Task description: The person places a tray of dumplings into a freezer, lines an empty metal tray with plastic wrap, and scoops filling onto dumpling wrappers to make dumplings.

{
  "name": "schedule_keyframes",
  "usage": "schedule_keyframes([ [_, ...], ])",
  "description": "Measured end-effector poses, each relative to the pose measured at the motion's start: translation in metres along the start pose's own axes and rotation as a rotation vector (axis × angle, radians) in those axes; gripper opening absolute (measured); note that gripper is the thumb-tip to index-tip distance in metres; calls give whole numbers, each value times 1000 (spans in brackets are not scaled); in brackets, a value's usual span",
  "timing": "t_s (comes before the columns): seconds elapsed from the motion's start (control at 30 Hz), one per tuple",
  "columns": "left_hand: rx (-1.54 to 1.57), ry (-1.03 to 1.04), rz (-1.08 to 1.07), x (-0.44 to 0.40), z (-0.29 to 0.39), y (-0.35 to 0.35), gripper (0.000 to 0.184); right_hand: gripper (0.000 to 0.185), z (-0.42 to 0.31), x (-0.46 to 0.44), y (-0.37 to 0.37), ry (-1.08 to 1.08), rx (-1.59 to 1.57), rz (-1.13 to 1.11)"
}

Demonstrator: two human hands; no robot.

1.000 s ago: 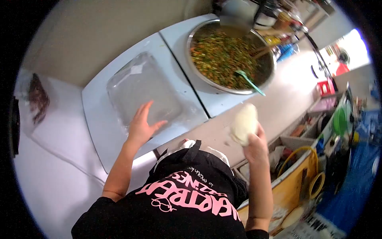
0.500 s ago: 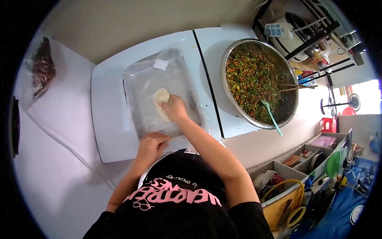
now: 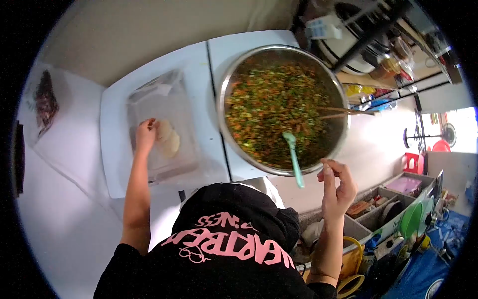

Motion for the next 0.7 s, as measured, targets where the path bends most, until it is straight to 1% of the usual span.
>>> schedule_keyframes([
  [0.07, -13, -47, -58, -4, -5, 10, 27, 12, 25, 6, -25, 80, 183, -31],
  [0.1, -21, -36, -65, -3, 1, 11, 27, 13, 30, 5, -29, 43, 297, -102],
  [0.13, 68, -128, -84, 0, 3, 11, 26, 20, 32, 4, -26, 44, 283, -193],
  [0.17, 158, -221, -99, 1, 2, 12, 25, 24, 36, 3, -20, -6, 319, -262],
  [0.27, 83, -226, -101, -9, -9, 16, 22, 33, 37, -3, 7, -180, 392, -495],
  [0.3, 66, -224, -104, -10, -14, 19, 22, 33, 38, -5, 10, -173, 378, -488],
  [0.37, 85, -213, -41, -17, -20, 17, 22, 33, 33, -4, 30, -339, 453, -657],
  [0.4, 74, -202, -44, -21, -25, 16, 22, 33, 34, -6, 33, -334, 447, -644],
  [0.47, 59, -298, -54, -19, -29, 15, 27, 29, 33, -4, 37, -389, 414, -599],
  [0.5, 60, -280, -66, -19, -28, 14, 27, 29, 34, -3, 39, -377, 423, -584],
  [0.57, 68, -354, -143, -13, -14, 9, 33, 28, 32, -2, 37, -361, 432, -516],
  [0.63, -65, -240, -104, -23, -40, 10, 37, 24, 34, 0, 37, -316, 420, -417],
  [0.67, 62, -299, -177, -14, -21, 7, 36, 23, 37, 2, 37, -287, 411, -367],
  [0.7, -10, -200, -145, -32, -62, 16, 35, 21, 39, 4, 37, -275, 414, -337],
])
Point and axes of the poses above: each hand's wrist, its own x-axis away from the middle knuckle, its own y-axis out of the palm, z = x × y, the point moved 7 cm from there along -x, towards the middle knuckle, and after that the axes turned 13 degrees about -z, right-handed, at the moved point
